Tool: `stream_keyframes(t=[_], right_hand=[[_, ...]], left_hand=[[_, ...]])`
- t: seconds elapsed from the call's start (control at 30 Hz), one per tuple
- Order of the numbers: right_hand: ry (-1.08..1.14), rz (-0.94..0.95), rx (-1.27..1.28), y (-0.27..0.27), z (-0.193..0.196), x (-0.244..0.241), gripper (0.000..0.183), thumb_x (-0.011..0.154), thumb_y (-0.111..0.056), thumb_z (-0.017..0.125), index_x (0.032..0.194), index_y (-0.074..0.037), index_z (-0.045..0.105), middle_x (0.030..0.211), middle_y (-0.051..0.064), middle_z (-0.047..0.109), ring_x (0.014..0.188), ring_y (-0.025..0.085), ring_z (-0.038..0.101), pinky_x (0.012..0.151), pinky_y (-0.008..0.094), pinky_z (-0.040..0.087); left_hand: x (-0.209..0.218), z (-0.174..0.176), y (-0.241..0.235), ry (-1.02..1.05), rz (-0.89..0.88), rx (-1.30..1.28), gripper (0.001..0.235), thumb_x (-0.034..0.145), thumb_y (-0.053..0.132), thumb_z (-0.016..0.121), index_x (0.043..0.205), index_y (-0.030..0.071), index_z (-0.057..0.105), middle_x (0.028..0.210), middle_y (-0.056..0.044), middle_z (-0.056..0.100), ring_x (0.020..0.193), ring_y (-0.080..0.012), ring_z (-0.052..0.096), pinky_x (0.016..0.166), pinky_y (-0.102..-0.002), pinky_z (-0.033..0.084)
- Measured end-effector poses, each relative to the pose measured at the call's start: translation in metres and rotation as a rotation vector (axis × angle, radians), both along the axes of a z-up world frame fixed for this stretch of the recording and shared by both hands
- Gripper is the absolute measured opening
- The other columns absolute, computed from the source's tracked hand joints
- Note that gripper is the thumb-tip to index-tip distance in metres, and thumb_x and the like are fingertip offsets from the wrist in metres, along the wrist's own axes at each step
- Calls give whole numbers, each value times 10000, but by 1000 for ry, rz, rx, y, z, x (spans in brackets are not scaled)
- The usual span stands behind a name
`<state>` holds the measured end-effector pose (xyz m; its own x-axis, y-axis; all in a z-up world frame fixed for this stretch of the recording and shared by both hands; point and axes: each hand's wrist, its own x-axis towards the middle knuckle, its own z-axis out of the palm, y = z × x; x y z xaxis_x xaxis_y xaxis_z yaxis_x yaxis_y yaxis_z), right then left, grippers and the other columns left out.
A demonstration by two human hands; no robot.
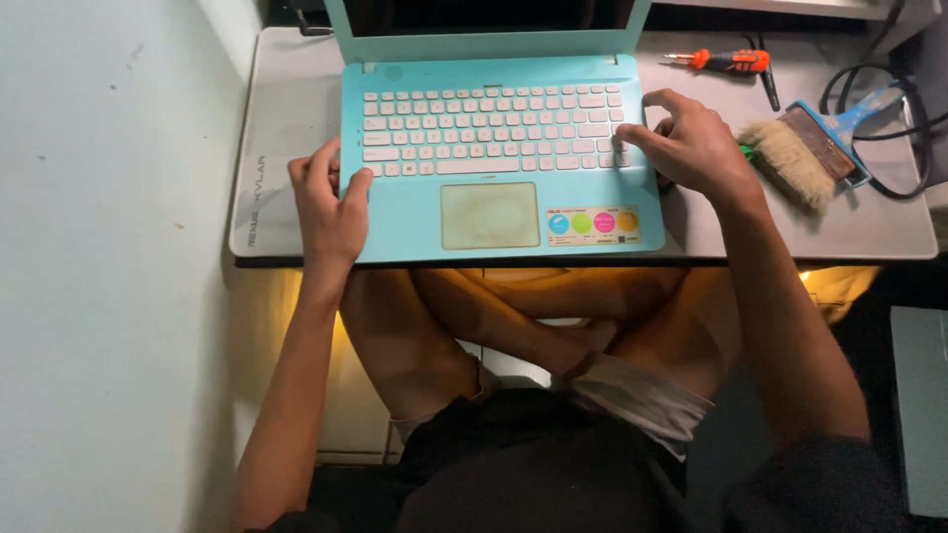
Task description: The person uses a green plastic pry tool to remove the bottom cover of a light blue laptop. They then use a brush to clean the internal components and a screwdriver to unscrew parts inside the chassis.
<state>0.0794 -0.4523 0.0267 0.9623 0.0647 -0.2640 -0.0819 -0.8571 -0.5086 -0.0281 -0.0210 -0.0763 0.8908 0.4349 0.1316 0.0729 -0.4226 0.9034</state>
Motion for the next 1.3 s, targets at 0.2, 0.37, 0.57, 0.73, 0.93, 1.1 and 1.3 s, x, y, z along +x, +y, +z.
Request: stream_keyframes(t=[0.2,0.37,0.57,0.73,0.93,1.1,1.3], right_hand=[[-2,67,-124,6,-7,16,665,1236,-540,722,1649,-43,565,1486,322,728,1252,452,723,971,616,612],[-171,48,-75,4,-33,10,574,1300,-521,695,1563,-33,547,1336,362,755,1157,500,714,883,636,536],[-580,111,-142,-3,-56,17,563,1390,-529,703,1483,22,636,1060,326,774,924,539,705,762,670,497],[-298,43,-205,4,-43,13,598,1346,-555,607,1511,19,564,1300,483,700,1226,680,615,895,745,472],[-636,161,75,-17,-80,29,302,1375,-282,778,1415,17,759,1184,220,863,907,321,752,711,524,559],[-473,289,429,-24,-60,20,322,1427,-31,474,1644,165,610,1396,287,671,1128,326,658,819,420,579],[-373,116,468,-25,-60,20,426,1337,-203,570,1706,-93,749,1440,66,810,1200,145,767,962,266,580]], left_hand=[[3,1,3,-7,-14,-2,510,1039,299,739,1519,129,734,1309,-44,487,1103,-185,580,1079,-349,565],[2,-2,2,-6,9,-65,502,1029,307,724,1506,152,762,1266,-11,484,1048,-145,567,1015,-306,577],[3,-13,4,-66,-7,17,498,1029,305,707,1499,142,740,1282,-29,492,1189,-196,578,1065,-357,563],[2,-5,1,-29,0,-8,489,1034,325,700,1490,152,741,1250,-15,481,1047,-163,556,988,-327,566],[6,-16,7,-29,39,-16,534,1011,349,699,1502,149,762,1282,-25,530,1080,-174,608,982,-346,601],[8,-19,7,-41,3,-40,528,1020,357,668,1509,171,739,1232,-21,534,1086,-178,587,1020,-344,569],[7,-14,9,-16,7,-171,512,1026,344,664,1498,169,756,1254,-35,549,915,-124,586,960,-304,608]])
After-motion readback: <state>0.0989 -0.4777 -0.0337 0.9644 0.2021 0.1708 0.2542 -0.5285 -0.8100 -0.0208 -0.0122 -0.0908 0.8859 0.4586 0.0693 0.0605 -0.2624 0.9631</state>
